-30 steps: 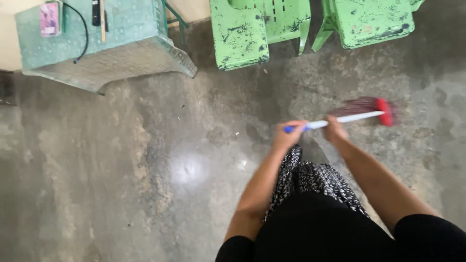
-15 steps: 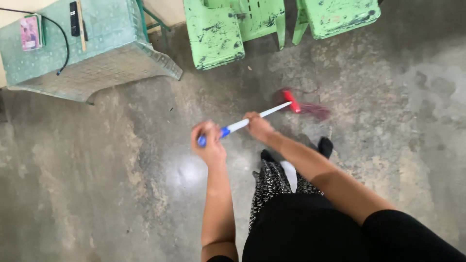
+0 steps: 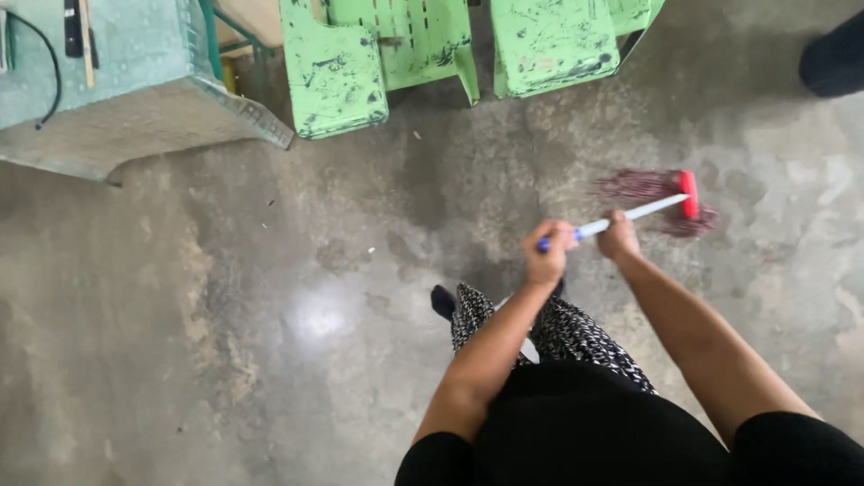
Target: The person mops a concrete floor using a mop and a bucket of water, navigating between green plastic chairs and a table.
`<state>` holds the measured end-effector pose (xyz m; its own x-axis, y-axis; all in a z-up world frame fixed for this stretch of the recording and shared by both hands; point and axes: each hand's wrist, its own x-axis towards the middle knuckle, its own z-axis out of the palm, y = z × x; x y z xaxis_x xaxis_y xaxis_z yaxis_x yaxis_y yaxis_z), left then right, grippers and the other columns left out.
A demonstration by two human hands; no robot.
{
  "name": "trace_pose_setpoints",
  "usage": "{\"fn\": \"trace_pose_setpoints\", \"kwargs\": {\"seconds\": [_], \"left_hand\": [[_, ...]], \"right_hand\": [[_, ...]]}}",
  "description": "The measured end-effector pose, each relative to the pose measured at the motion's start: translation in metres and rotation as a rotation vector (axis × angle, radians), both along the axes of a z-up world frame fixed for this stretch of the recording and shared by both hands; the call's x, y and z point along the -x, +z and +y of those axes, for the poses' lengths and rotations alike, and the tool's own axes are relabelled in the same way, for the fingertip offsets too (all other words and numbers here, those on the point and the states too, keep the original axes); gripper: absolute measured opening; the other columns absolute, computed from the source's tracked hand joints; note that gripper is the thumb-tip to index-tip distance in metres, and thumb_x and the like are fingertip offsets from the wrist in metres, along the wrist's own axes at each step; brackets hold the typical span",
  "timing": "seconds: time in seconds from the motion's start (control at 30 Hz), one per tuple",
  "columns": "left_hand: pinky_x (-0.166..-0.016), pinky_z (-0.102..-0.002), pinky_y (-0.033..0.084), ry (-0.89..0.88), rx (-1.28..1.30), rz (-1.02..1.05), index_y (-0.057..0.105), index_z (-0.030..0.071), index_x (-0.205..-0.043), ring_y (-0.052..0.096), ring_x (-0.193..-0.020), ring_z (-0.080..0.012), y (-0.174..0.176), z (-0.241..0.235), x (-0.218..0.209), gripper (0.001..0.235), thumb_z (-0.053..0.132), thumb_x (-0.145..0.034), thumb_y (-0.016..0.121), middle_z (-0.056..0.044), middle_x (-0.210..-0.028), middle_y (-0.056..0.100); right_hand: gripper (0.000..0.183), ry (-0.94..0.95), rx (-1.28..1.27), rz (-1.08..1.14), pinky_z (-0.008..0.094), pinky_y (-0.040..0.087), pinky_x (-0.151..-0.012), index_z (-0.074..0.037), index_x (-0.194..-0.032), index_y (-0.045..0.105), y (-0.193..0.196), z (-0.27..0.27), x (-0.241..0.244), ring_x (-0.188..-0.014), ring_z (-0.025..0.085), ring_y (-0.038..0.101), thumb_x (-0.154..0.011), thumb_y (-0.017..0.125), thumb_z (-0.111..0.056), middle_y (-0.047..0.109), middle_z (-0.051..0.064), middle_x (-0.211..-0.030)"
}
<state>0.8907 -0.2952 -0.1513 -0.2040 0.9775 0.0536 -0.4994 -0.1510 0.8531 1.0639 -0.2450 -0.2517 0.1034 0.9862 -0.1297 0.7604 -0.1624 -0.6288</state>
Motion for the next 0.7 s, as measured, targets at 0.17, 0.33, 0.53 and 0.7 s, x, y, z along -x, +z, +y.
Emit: {"fn": "trace_pose_setpoints", "kwargs": {"seconds": [0.17, 0.33, 0.53, 0.7], "left_hand": [[-0.065, -0.028, 0.054, 0.177, 0.177, 0.04, 0.069, 0.001, -0.094, 0.064, -0.075, -0.0118, 0.026, 0.021, 0.0, 0.009, 0.007, -0.1, 0.064, -0.004, -0.086, 0.069], [-0.065, -0.028, 0.05, 0.42, 0.126, 0.299, 0.069, -0.001, -0.091, 0.061, -0.071, -0.0122, 0.133, 0.0, 0.114, 0.004, -0.002, -0.095, 0.067, -0.005, -0.079, 0.067], [-0.055, -0.028, 0.044, 0.65, -0.086, 0.105, 0.056, 0.004, -0.08, 0.05, -0.056, -0.0117, 0.177, -0.025, 0.159, 0.021, 0.001, -0.1, 0.063, -0.007, -0.069, 0.058], [-0.053, -0.027, 0.045, 0.8, 0.19, 0.037, 0.06, 0.002, -0.084, 0.053, -0.058, -0.0115, 0.128, 0.011, 0.128, 0.004, 0.001, -0.087, 0.062, -0.004, -0.072, 0.059]], "right_hand": [[0.03, 0.028, 0.045, 0.014, 0.048, 0.052, -0.092, -0.008, -0.115, 0.071, -0.021, 0.023, 0.005, -0.106, 0.039, 0.065, -0.085, 0.076, -0.01, 0.07, 0.022, -0.107], [0.03, 0.33, -0.002, 0.352, 0.042, 0.053, -0.09, -0.009, -0.113, 0.069, -0.016, 0.027, 0.141, -0.102, 0.031, 0.067, -0.083, 0.072, -0.003, 0.071, 0.017, -0.106], [0.022, 0.728, -0.04, 0.323, 0.047, 0.051, -0.096, -0.007, -0.108, 0.067, 0.015, 0.017, 0.224, -0.11, 0.041, 0.063, -0.088, 0.068, -0.015, 0.067, 0.018, -0.112], [0.019, 1.211, -0.133, -0.629, 0.047, 0.05, -0.105, -0.006, -0.104, 0.069, 0.007, 0.034, 0.163, -0.105, 0.036, 0.067, -0.087, 0.069, -0.013, 0.071, 0.018, -0.104]]}}
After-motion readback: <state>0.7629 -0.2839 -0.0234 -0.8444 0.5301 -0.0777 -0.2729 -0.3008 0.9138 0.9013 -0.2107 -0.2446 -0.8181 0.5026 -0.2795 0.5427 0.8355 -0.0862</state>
